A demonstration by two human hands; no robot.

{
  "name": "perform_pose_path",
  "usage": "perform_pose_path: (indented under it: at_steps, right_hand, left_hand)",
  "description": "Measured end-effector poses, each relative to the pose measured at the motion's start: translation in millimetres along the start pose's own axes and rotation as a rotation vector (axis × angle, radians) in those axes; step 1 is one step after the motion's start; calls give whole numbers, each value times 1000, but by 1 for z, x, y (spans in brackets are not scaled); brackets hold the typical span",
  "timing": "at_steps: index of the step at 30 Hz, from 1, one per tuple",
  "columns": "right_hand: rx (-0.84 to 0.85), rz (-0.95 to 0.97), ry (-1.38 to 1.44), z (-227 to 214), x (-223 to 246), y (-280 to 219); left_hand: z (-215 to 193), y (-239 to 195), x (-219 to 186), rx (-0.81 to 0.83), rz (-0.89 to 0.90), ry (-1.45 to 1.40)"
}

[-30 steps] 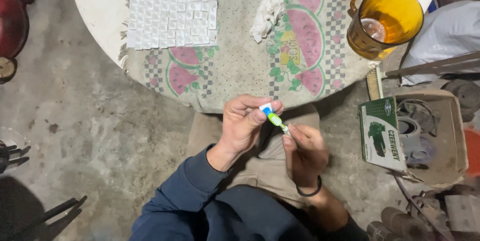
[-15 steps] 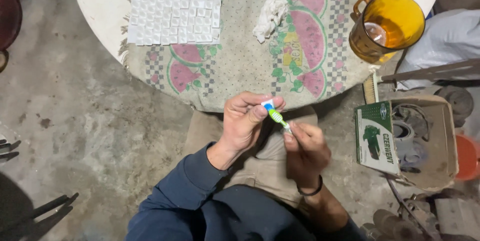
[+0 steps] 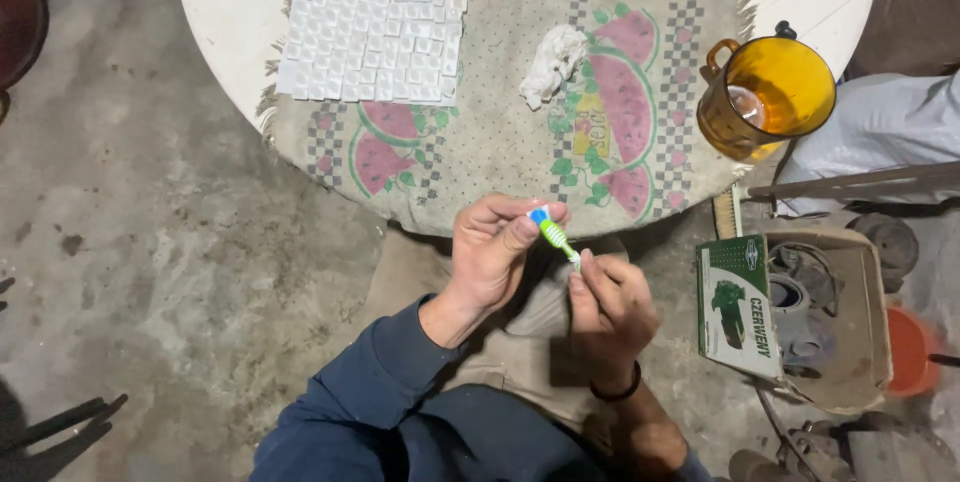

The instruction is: Cleaning individual keyboard keycaps using a toothbrush dipped in a cleaning solution and wiping them with a paper towel.

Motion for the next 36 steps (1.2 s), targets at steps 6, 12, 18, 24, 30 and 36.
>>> perform_pose_path:
  at_steps: [6, 12, 18, 24, 30, 36]
  right_hand:
    - [60, 18, 21, -4, -9, -9]
    - [-12, 22, 77, 0, -5, 1]
    - [-29, 5, 87, 9, -1, -4]
    - [-18, 9, 80, 11, 4, 4]
    - [13, 133, 184, 10, -6, 1]
    - [143, 64, 101, 5, 0, 11]
  left_hand:
    - [-2, -4, -7, -19, 21, 27]
    - [0, -4, 6, 13, 7, 2]
    - [-3, -5, -8, -42, 40, 28]
    - [-4, -6, -3, -37, 33, -17]
    - [-10, -5, -7, -58, 42, 37]
    - [-8, -5, -20, -39, 86, 123]
Point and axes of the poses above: each hand's wrist, its own y-axis towards the middle knuckle, its own z-axis out of the palm, x = y × z, the point moved 6 cm from there along y, towards the middle knuckle, and after that the axes turned 14 degrees about -z, right-handed, at the moved point
